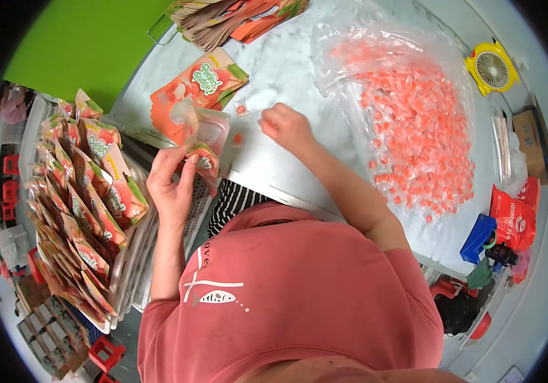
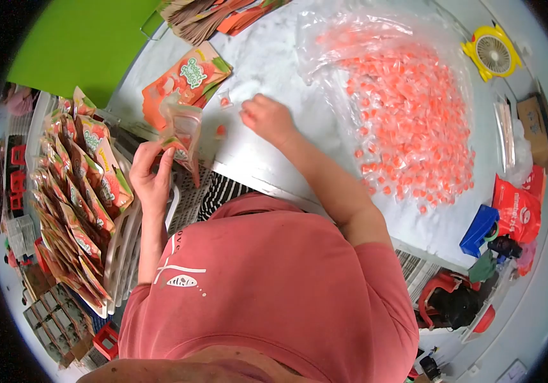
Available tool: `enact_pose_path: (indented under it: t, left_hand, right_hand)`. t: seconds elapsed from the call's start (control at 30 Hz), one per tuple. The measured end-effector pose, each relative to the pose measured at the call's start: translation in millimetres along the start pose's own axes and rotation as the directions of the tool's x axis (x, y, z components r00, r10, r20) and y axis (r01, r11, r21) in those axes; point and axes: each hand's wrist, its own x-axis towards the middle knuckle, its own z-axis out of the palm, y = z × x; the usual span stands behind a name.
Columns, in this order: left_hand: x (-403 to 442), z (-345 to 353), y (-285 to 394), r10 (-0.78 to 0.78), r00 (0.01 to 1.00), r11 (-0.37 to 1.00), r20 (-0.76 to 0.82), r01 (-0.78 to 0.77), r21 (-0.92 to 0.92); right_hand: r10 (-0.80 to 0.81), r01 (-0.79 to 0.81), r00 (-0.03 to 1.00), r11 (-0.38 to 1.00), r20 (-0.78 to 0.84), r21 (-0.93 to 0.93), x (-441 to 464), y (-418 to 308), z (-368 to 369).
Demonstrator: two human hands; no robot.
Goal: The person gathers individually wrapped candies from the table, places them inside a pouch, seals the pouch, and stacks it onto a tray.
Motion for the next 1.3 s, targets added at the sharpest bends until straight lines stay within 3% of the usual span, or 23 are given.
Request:
enact_pose_path:
  t: [0.03,0.07,0.1,0.13,0.17,0.23,0.27,0.33,0.5,0.57,0.6,0.73,0.83,0.9,1.0,1.13,1.2,1.3]
  left_hand:
    - [-0.1,2.5,0.1,0.001,1.000,1.000,-0.004,-0.001,0.005]
    - [-0.2,5.8,0.8,-0.022,1.000,1.000,0.008,0.022,0.002]
    - [0.3,9.4,1.4,-0.043,0.999,0.999,0.021,0.043,-0.002]
    - [1.4,13.0,1.4,-0.037,0.999,0.999,0.033,0.037,0.000]
    - [4.3,15.5,3.4,-0.034,0.999,0.999,0.036,0.034,0.000]
    - [8.7,20.9,10.0,-0.031,0.995,0.999,0.094,0.029,0.021]
    - [11.7,25.6,11.9,-0.011,0.995,1.000,0.094,0.010,0.013]
    - [16.3,34.2,18.2,0.000,0.994,1.000,0.107,0.001,-0.008]
    - [26.6,51.1,26.2,0.035,0.991,0.999,0.130,-0.033,-0.024]
    - [28.3,55.1,27.2,0.024,0.993,1.000,0.119,-0.023,-0.008]
    - [29.4,56.2,27.8,0.016,0.994,1.000,0.106,-0.015,-0.016]
    - [32.0,59.2,27.8,-0.008,0.994,0.998,0.110,0.015,-0.068]
    - [36.7,56.8,28.9,-0.048,0.993,0.994,0.110,0.058,-0.090]
    - [36.6,60.3,29.1,-0.038,0.992,0.992,0.117,0.051,-0.113]
    - [38.0,63.5,28.9,-0.013,0.991,0.993,0.130,0.029,-0.117]
    - [40.0,61.6,32.4,-0.056,0.987,0.990,0.151,0.074,-0.120]
    - [41.5,61.0,31.8,-0.060,0.986,0.989,0.154,0.080,-0.127]
    - [39.6,61.7,29.9,-0.052,0.987,0.983,0.150,0.077,-0.165]
  right_hand:
    - [-0.004,0.004,1.000,1.000,-0.002,0.004,2.7,-0.7,-1.5]
    - [0.283,-0.265,0.959,0.917,-0.018,0.299,5.2,-0.9,-3.6]
    - [0.541,-0.473,0.839,0.681,0.052,0.559,10.1,-3.0,-8.1]
    - [0.664,-0.549,0.727,0.411,0.174,0.728,20.6,-7.1,-15.9]
    - [0.667,-0.548,0.726,0.411,0.170,0.729,29.5,-10.8,-26.2]
    - [0.709,-0.423,0.578,-0.164,0.405,0.891,62.9,-39.8,-72.1]
    - [0.714,-0.420,0.574,-0.163,0.400,0.893,73.6,-50.6,-85.3]
    - [0.663,-0.204,0.692,-0.199,0.285,0.958,92.3,-70.1,-95.1]
    - [0.594,-0.174,0.778,-0.110,0.205,0.979,98.7,-83.4,-75.9]
    - [0.579,-0.201,0.812,0.165,0.070,0.966,93.8,-83.5,-68.0]
    - [0.565,-0.215,0.822,0.202,0.065,0.956,91.3,-84.1,-71.3]
    - [0.540,-0.261,0.835,0.222,0.105,0.940,80.9,-75.9,-72.6]
    - [0.530,-0.331,0.840,0.324,0.120,0.887,71.4,-67.6,-68.1]
    - [0.429,-0.168,0.895,0.577,-0.121,0.799,69.3,-63.5,-62.3]
    - [0.448,-0.220,0.894,0.490,-0.027,0.843,71.0,-60.6,-67.0]
    - [0.436,-0.286,0.899,0.533,0.031,0.796,72.1,-60.9,-80.1]
    - [0.191,-0.138,0.981,0.791,-0.026,0.596,70.7,-50.8,-79.7]
    - [0.312,-0.272,0.949,0.735,0.046,0.621,68.6,-55.2,-81.6]
